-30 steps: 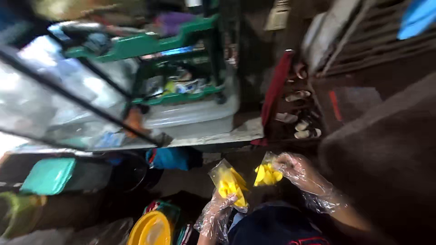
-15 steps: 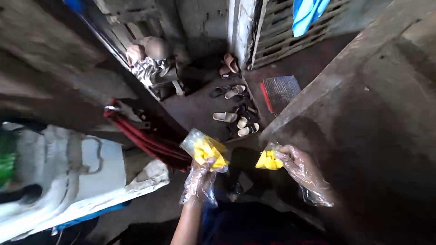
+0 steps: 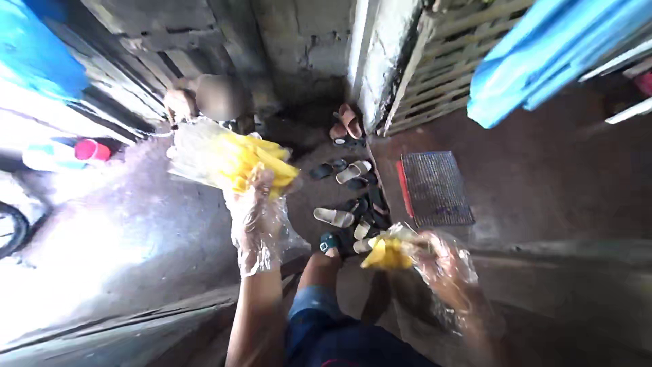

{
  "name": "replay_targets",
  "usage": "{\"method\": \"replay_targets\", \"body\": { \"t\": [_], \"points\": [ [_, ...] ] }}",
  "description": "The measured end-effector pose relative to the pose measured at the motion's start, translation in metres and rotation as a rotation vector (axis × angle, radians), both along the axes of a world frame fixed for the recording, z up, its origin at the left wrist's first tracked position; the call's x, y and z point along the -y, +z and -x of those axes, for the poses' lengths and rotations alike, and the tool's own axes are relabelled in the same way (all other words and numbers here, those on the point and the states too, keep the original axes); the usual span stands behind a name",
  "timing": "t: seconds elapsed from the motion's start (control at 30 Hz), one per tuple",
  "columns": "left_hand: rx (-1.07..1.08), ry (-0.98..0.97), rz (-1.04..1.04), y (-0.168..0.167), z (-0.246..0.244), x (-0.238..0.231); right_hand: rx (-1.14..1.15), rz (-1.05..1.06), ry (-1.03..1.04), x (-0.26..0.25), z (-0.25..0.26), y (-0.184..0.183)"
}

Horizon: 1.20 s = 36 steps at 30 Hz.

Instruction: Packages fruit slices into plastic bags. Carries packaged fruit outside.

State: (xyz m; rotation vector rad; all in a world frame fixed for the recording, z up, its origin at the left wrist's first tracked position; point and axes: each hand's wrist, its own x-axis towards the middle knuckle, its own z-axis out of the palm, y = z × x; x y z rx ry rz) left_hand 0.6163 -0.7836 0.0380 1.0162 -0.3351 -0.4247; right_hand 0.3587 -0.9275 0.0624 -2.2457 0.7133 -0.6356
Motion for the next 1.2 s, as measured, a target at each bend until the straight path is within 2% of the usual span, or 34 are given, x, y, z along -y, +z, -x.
{"method": "replay_targets", "body": {
  "t": [0.1,0.2,0.27,0.3,0.4,0.53,0.67,0.73,0.83,0.9,1.0,1.1,1.2],
  "points": [
    [0.047,0.103,-0.137,0.049,-0.064,0.012,-0.080,-0.079,0.106,0.065,-0.082,0.021],
    [-0.160,0.420,-0.452,0.108,-0.096,0.003,-0.048,-0.033,0.152,0.114,-0.152,0.032],
    [-0.096,0.493,-0.465,0.125,-0.120,-0.004,-0.012,-0.043,0.156,0.131,-0.187,0.042],
    [-0.043,0.475,-0.375,0.133,-0.130,-0.005,-0.012,-0.079,0.155,0.138,-0.201,0.048],
    [-0.045,0.553,-0.091,0.130,-0.155,-0.026,-0.035,-0.111,0.174,0.150,-0.243,0.056],
    [-0.062,0.816,-0.163,0.128,-0.186,-0.062,-0.115,0.018,0.317,0.160,-0.307,0.054],
    [-0.068,1.092,-0.150,0.115,-0.200,-0.104,-0.186,0.036,0.547,0.164,-0.391,0.052],
    [-0.097,1.262,-0.146,0.109,-0.201,-0.117,-0.207,0.009,0.695,0.157,-0.446,0.056],
    [-0.249,1.501,-0.219,0.113,-0.211,-0.119,-0.161,0.094,0.943,0.137,-0.540,0.062],
    [-0.321,1.596,-0.201,0.120,-0.218,-0.120,-0.097,0.147,1.103,0.115,-0.596,0.068],
    [-0.331,1.692,-0.116,0.109,-0.220,-0.132,0.029,0.175,1.289,0.078,-0.671,0.075],
    [-0.341,1.765,-0.105,0.092,-0.220,-0.159,0.071,0.031,1.418,0.017,-0.726,0.083],
    [-0.350,1.809,-0.138,0.084,-0.237,-0.200,0.055,-0.208,1.517,-0.056,-0.765,0.086]
  ]
}}
